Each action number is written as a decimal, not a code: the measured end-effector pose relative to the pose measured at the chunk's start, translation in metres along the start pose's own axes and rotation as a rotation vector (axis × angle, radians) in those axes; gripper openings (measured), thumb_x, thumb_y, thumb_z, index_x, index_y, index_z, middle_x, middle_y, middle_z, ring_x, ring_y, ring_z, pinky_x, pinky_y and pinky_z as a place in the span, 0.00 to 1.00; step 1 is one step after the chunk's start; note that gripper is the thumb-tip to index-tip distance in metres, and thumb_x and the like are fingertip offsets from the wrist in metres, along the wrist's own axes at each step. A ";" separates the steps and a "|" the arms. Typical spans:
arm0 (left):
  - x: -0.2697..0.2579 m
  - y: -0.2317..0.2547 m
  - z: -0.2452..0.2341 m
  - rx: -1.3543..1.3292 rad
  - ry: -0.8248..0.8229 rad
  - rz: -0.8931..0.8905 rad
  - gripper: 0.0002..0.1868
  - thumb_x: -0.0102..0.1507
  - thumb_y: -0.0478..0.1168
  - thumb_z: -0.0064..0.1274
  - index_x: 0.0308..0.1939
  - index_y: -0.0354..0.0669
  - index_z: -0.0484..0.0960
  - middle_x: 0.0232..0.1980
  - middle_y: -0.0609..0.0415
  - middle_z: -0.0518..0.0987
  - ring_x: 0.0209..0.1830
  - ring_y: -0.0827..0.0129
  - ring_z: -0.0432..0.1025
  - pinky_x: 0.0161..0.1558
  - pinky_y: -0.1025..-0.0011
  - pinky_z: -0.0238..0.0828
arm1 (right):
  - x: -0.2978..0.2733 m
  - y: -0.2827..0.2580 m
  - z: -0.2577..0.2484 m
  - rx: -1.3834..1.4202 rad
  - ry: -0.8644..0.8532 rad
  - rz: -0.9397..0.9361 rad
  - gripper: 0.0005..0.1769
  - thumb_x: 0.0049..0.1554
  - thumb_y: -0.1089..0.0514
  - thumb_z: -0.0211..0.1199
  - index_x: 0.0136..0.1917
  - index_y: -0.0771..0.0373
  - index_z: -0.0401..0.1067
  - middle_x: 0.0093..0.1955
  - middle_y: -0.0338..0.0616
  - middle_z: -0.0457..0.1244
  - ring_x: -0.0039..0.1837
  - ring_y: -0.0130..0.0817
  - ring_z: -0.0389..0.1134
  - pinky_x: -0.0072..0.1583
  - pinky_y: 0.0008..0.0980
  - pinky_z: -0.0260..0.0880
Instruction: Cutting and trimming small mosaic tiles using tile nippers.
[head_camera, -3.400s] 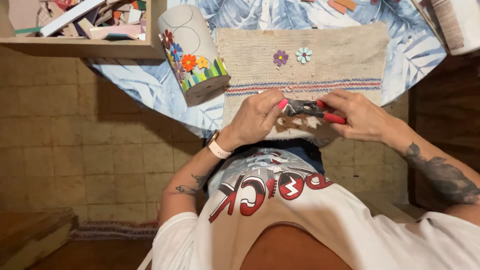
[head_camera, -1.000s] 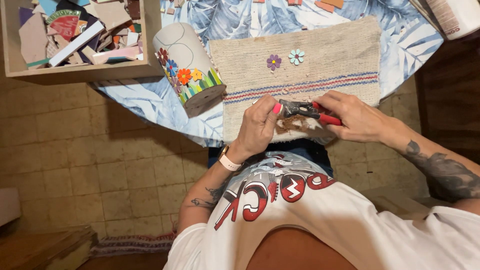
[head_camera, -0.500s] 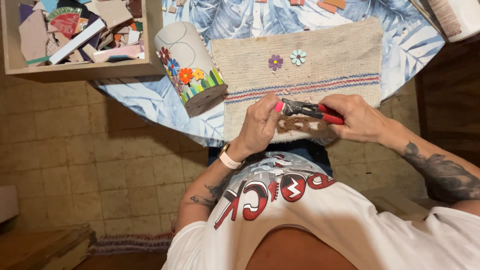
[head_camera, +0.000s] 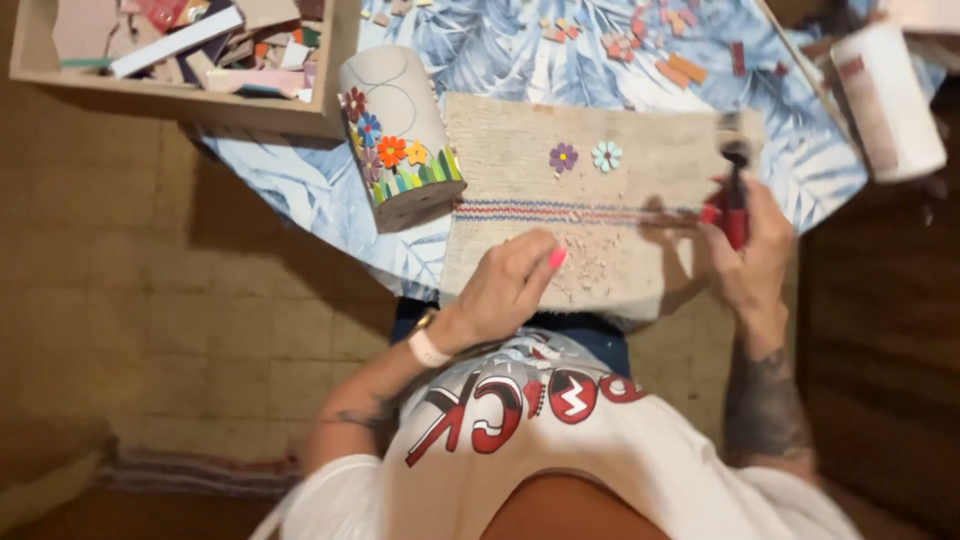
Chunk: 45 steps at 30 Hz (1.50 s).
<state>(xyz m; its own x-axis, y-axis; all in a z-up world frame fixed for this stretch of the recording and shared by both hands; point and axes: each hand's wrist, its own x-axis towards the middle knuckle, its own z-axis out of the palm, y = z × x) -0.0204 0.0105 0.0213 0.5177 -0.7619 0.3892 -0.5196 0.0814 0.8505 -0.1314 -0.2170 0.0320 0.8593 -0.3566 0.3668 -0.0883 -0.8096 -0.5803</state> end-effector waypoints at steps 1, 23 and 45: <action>0.003 0.003 -0.010 0.007 0.024 -0.005 0.14 0.64 0.39 0.25 0.23 0.39 0.56 0.21 0.55 0.57 0.19 0.70 0.52 0.22 0.72 0.49 | 0.002 0.001 0.001 0.004 -0.014 -0.021 0.20 0.50 0.60 0.52 0.55 0.71 0.61 0.48 0.52 0.59 0.48 0.42 0.60 0.52 0.36 0.57; 0.220 -0.127 -0.055 0.999 -1.018 -0.196 0.11 0.60 0.50 0.42 0.42 0.58 0.77 0.35 0.64 0.77 0.34 0.69 0.69 0.31 0.71 0.66 | 0.010 0.029 0.040 -0.454 0.095 0.056 0.23 0.42 0.64 0.54 0.51 0.75 0.58 0.41 0.57 0.52 0.43 0.49 0.52 0.45 0.42 0.53; 0.183 -0.151 -0.215 1.144 -0.495 -0.232 0.15 0.43 0.46 0.53 0.28 0.40 0.73 0.23 0.45 0.72 0.19 0.51 0.67 0.15 0.59 0.57 | 0.009 0.026 0.045 -0.530 0.052 0.080 0.26 0.43 0.63 0.59 0.54 0.75 0.60 0.45 0.62 0.55 0.47 0.58 0.55 0.50 0.48 0.54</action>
<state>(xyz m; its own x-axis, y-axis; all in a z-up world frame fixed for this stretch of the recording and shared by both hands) 0.2992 -0.0036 0.0399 0.4948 -0.8619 -0.1112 -0.8676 -0.4973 -0.0061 -0.1035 -0.2207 -0.0126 0.8148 -0.4381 0.3797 -0.4057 -0.8987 -0.1663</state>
